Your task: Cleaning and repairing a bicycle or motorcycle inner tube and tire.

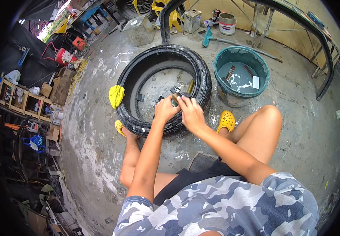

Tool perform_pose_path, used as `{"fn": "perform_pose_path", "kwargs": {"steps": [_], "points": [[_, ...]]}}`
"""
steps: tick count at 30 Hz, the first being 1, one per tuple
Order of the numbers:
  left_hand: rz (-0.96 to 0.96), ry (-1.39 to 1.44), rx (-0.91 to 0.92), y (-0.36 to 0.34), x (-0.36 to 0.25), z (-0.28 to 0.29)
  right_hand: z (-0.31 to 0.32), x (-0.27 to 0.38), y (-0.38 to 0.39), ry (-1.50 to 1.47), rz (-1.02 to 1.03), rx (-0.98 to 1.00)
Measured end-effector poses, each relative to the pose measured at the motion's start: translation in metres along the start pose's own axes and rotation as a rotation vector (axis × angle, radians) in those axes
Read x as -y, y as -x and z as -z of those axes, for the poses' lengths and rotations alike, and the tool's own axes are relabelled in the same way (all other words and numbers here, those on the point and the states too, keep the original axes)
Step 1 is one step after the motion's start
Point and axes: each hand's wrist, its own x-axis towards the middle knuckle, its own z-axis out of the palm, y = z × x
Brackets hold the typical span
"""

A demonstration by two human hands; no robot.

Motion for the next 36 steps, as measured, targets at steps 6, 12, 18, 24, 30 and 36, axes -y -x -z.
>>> {"fn": "perform_pose_path", "kwargs": {"steps": [6, 12, 18, 24, 30, 36], "points": [[0.02, -0.016, -0.022, 0.001, -0.002, 0.0, -0.008, -0.005, 0.006, -0.075, -0.092, -0.096], [0.0, -0.003, -0.068, -0.001, -0.001, -0.007, -0.007, -0.013, 0.003, -0.096, -0.23, -0.083], [0.06, 0.109, -0.1, 0.007, 0.001, -0.003, -0.007, -0.006, 0.015, 0.041, -0.055, -0.061], [0.026, 0.362, -0.377, 0.018, 0.016, -0.018, -0.003, -0.072, -0.019, -0.257, -0.389, -0.113], [0.077, 0.575, -0.546, 0.057, -0.002, 0.008, -0.008, -0.099, -0.001, -0.769, -0.837, -0.098], [0.004, 0.851, -0.573, 0.112, -0.011, 0.02, 0.0, -0.102, -0.003, -1.081, -0.854, -0.081]]}}
